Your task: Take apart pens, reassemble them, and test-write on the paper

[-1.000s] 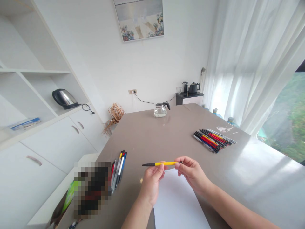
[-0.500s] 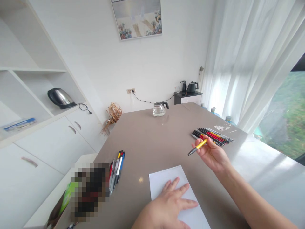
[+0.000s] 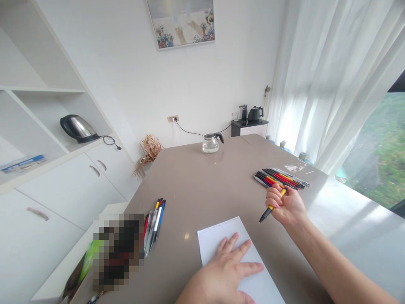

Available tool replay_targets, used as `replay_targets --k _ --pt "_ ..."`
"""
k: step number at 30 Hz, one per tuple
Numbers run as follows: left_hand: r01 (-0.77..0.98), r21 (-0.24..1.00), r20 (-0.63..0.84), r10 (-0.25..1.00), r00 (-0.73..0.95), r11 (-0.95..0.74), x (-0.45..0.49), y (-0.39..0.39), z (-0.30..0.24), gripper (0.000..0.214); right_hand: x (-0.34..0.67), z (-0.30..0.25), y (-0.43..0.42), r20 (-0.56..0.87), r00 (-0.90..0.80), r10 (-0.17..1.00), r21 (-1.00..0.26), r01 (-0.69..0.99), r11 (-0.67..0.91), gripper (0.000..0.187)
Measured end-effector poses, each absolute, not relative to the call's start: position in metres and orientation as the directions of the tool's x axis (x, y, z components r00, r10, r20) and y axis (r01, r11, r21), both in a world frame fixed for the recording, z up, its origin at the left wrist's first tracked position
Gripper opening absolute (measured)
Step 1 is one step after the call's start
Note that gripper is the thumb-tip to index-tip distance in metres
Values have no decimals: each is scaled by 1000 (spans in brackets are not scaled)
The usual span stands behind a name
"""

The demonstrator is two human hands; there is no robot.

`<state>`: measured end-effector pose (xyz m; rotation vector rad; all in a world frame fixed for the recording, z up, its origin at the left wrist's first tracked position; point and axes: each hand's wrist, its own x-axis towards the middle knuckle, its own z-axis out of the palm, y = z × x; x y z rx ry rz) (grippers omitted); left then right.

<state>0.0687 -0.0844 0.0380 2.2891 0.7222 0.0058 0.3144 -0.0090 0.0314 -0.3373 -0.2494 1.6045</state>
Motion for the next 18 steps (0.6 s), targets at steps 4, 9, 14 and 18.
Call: replay_targets --k 4,9,14,18 --pt "521 652 -187 549 815 -551 70 -86 41 64 313 30 -10 -85 -32 996 -395 -916 -63 30" --pt "625 599 -228 642 732 -501 57 -85 53 76 316 28 -9 -80 -35 996 -381 -923 -63 26" --pt "753 464 -338 693 637 -466 42 -82 55 89 320 26 -6 -76 12 997 -387 -922 -18 25" --pt "701 474 -309 644 700 -533 49 -84 42 95 320 28 -6 -83 69 994 -451 -892 25 33"
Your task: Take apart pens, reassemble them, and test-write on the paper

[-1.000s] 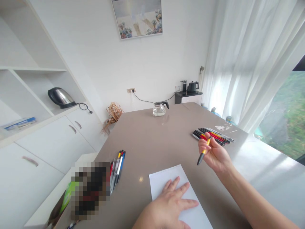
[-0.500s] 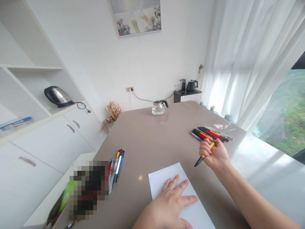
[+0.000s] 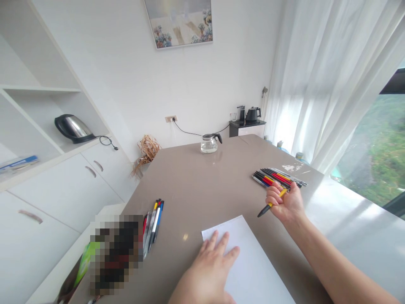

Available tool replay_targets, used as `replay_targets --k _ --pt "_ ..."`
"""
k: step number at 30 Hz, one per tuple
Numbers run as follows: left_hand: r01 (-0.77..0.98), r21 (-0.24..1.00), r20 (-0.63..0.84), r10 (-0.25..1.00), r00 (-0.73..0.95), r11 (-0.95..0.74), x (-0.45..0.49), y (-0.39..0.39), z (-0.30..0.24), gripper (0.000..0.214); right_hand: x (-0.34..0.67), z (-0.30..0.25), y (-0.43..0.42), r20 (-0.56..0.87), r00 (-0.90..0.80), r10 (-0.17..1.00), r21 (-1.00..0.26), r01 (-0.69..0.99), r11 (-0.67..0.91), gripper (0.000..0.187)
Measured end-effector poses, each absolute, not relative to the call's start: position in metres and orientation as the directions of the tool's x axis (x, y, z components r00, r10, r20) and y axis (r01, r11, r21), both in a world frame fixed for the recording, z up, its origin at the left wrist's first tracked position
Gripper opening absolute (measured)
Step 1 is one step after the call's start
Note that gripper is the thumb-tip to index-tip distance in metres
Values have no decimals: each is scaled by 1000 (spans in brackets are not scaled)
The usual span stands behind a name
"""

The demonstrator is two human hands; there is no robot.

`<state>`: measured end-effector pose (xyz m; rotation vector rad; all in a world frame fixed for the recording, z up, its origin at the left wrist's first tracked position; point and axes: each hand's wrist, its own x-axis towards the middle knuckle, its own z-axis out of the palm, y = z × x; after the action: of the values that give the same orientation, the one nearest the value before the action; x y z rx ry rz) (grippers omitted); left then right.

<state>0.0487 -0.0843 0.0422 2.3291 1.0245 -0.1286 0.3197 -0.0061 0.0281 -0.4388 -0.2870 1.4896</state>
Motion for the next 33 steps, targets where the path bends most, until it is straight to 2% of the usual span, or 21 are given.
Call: replay_targets --k 5,10,16,18,22,26,31,33 --pt "640 531 -242 624 743 -556 60 -92 36 85 310 27 -4 -94 72 993 -503 -864 15 8" --pt "645 550 -218 655 724 -531 66 -97 32 82 278 27 -9 -196 -18 980 -523 -844 -120 18" --pt "710 507 -250 705 664 -489 66 -100 39 84 266 33 -20 -96 -122 988 -557 -816 -155 45" --pt "748 479 -274 732 624 -459 67 -101 43 87 274 35 -20 -85 -107 991 -557 -819 -136 42" --pt "783 445 -301 751 588 -435 70 -104 43 90 290 38 -18 -68 -27 997 -549 -834 -60 26" --pt "772 445 -291 742 603 -453 73 -107 34 92 289 39 -16 -63 19 998 -564 -826 -20 35" --pt "743 463 -243 737 631 -483 74 -109 28 89 260 35 -19 -142 -88 986 -617 -771 -158 18" --pt "744 461 -238 741 628 -483 74 -110 27 89 245 31 -24 -187 -183 965 -636 -727 -261 28"
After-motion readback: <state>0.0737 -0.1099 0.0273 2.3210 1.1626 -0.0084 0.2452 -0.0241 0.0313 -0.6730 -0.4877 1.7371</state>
